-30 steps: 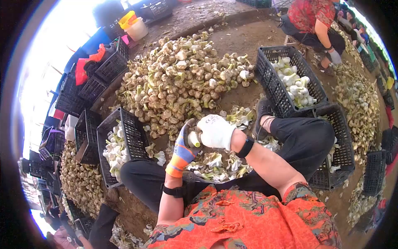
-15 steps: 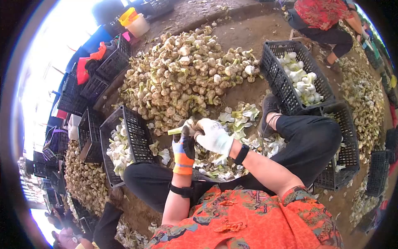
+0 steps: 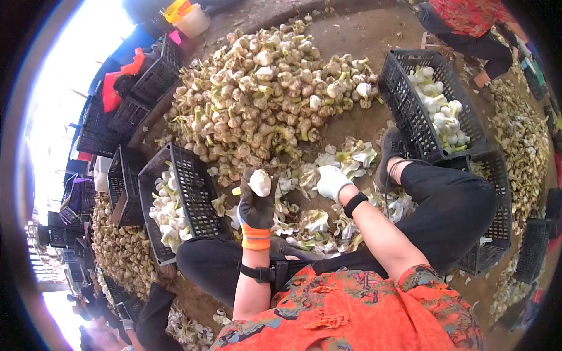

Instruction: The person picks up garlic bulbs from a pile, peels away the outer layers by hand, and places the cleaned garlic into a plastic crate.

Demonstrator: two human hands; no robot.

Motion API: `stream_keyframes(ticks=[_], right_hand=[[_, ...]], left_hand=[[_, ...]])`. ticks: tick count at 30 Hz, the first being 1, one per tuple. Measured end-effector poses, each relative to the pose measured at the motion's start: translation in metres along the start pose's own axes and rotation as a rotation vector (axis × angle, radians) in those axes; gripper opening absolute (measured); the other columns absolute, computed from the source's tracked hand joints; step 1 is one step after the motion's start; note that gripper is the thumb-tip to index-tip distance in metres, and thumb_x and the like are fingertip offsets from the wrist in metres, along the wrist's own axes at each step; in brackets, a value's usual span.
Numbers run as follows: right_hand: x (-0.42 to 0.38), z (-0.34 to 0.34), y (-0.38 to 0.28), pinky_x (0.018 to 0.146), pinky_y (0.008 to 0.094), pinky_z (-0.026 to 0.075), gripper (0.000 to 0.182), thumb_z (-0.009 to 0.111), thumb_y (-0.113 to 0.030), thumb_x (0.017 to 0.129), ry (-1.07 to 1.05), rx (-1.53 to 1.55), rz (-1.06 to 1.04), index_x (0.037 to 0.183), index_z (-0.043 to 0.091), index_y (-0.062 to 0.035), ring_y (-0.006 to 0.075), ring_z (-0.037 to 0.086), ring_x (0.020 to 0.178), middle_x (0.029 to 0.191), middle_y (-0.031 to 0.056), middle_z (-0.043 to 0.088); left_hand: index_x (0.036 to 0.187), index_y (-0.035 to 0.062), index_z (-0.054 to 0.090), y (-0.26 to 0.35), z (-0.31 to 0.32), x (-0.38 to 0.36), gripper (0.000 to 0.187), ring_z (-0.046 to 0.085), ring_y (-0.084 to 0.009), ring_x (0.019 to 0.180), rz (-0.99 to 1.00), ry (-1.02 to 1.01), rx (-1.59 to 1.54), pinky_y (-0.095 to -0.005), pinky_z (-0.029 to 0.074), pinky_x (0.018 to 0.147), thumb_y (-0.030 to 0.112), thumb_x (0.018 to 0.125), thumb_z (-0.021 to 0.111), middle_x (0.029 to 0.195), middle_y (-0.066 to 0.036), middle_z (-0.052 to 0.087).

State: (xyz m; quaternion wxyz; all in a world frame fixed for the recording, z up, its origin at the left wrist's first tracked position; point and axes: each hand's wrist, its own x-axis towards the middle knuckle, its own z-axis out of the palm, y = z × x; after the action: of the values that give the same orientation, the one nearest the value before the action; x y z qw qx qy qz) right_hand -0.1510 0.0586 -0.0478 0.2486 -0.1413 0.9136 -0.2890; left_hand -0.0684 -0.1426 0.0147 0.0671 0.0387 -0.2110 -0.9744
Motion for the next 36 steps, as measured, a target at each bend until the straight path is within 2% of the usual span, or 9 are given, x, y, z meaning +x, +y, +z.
stream_keyframes(ticks=[6, 11, 14, 18, 22, 23, 27, 32, 36], right_hand=[[-0.017, -0.027, -0.086, 0.069, 0.0234, 0.05, 0.037, 0.068, -0.02, 0.081, -0.118, 1.297, -0.074, 0.11, 0.06, 0.0014, 0.009, 0.059, 0.085, 0.095, 0.0046, 0.066], [-0.003, -0.022, -0.105, 0.063, 0.0242, 0.047, 0.03, 0.064, -0.011, 0.082, -0.023, 0.827, -0.153, 0.109, 0.059, 0.0018, 0.0093, 0.058, 0.076, 0.085, 0.0041, 0.065], [0.006, 0.005, -0.105, 0.063, 0.0241, 0.046, 0.023, 0.061, -0.01, 0.083, 0.151, 0.811, -0.175, 0.103, 0.06, 0.0022, 0.0103, 0.058, 0.07, 0.079, 0.0038, 0.063], [0.0, -0.022, -0.119, 0.065, 0.0299, 0.047, 0.025, 0.064, -0.017, 0.081, -0.107, 1.193, 0.13, 0.099, 0.062, 0.001, 0.0128, 0.058, 0.068, 0.079, 0.0092, 0.065], [0.005, -0.01, -0.122, 0.063, 0.0342, 0.049, 0.027, 0.064, -0.02, 0.078, 0.063, 0.572, -0.153, 0.091, 0.065, 0.0029, 0.0234, 0.064, 0.07, 0.077, 0.0189, 0.065], [0.007, -0.004, -0.119, 0.059, 0.0289, 0.046, 0.023, 0.065, -0.015, 0.079, 0.071, 0.578, -0.185, 0.092, 0.065, 0.0036, 0.0117, 0.057, 0.064, 0.074, 0.0078, 0.066], [0.007, -0.014, -0.12, 0.059, 0.0309, 0.046, 0.024, 0.063, -0.015, 0.077, 0.029, 0.456, -0.179, 0.091, 0.064, 0.0042, 0.0135, 0.057, 0.063, 0.07, 0.0123, 0.064], [0.012, -0.007, -0.126, 0.061, 0.0397, 0.047, 0.024, 0.06, -0.02, 0.073, 0.078, 0.597, -0.179, 0.081, 0.062, 0.0035, 0.0344, 0.061, 0.067, 0.071, 0.0216, 0.062], [0.025, 0.009, -0.103, 0.068, 0.0441, 0.048, 0.029, 0.059, -0.026, 0.073, 0.229, 0.338, -0.073, 0.081, 0.063, 0.0014, 0.038, 0.061, 0.079, 0.081, 0.024, 0.063]], left_hand=[[0.123, 0.0034, 0.05, -0.003, -0.026, 0.012, 0.036, 0.053, -0.0249, 0.111, 0.061, 0.134, 0.219, -0.0424, 0.039, 0.101, 0.021, 0.092, 0.054, 0.121, -0.011, 0.056], [0.123, 0.0035, 0.049, 0.0, -0.029, 0.017, 0.038, 0.055, -0.0206, 0.105, 0.08, 0.207, 0.521, -0.0327, 0.047, 0.09, 0.026, 0.093, 0.055, 0.12, -0.009, 0.054], [0.121, 0.003, 0.05, 0.002, -0.031, 0.015, 0.038, 0.057, -0.019, 0.101, 0.048, 0.227, 0.358, -0.0327, 0.049, 0.085, 0.028, 0.092, 0.056, 0.113, -0.008, 0.056], [0.126, 0.0079, 0.045, 0.005, -0.047, 0.018, 0.044, 0.053, -0.0243, 0.108, 0.064, 0.292, 0.181, -0.0422, 0.046, 0.094, 0.028, 0.09, 0.058, 0.119, -0.011, 0.054], [0.124, 0.0039, 0.045, 0.005, -0.04, 0.015, 0.041, 0.052, -0.0181, 0.108, 0.173, 0.241, 0.556, -0.0321, 0.044, 0.092, 0.023, 0.091, 0.059, 0.121, -0.009, 0.052], [0.122, 0.0036, 0.046, 0.007, -0.037, 0.016, 0.038, 0.051, -0.0172, 0.108, 0.206, 0.16, 0.627, -0.029, 0.042, 0.091, 0.023, 0.091, 0.059, 0.121, -0.008, 0.052], [0.115, 0.0005, 0.051, 0.012, -0.033, 0.018, 0.04, 0.053, -0.0173, 0.102, 0.241, 0.125, 0.822, -0.0294, 0.043, 0.09, 0.031, 0.09, 0.059, 0.117, -0.01, 0.054], [0.118, 0.0045, 0.05, 0.014, -0.041, 0.012, 0.04, 0.054, -0.0283, 0.106, 0.026, 0.159, 0.12, -0.0452, 0.041, 0.098, 0.032, 0.091, 0.056, 0.118, -0.014, 0.055], [0.124, 0.0068, 0.05, 0.022, -0.026, 0.013, 0.045, 0.047, -0.0356, 0.119, 0.048, 0.154, -0.167, -0.0565, 0.031, 0.103, 0.035, 0.09, 0.055, 0.114, -0.014, 0.06]])
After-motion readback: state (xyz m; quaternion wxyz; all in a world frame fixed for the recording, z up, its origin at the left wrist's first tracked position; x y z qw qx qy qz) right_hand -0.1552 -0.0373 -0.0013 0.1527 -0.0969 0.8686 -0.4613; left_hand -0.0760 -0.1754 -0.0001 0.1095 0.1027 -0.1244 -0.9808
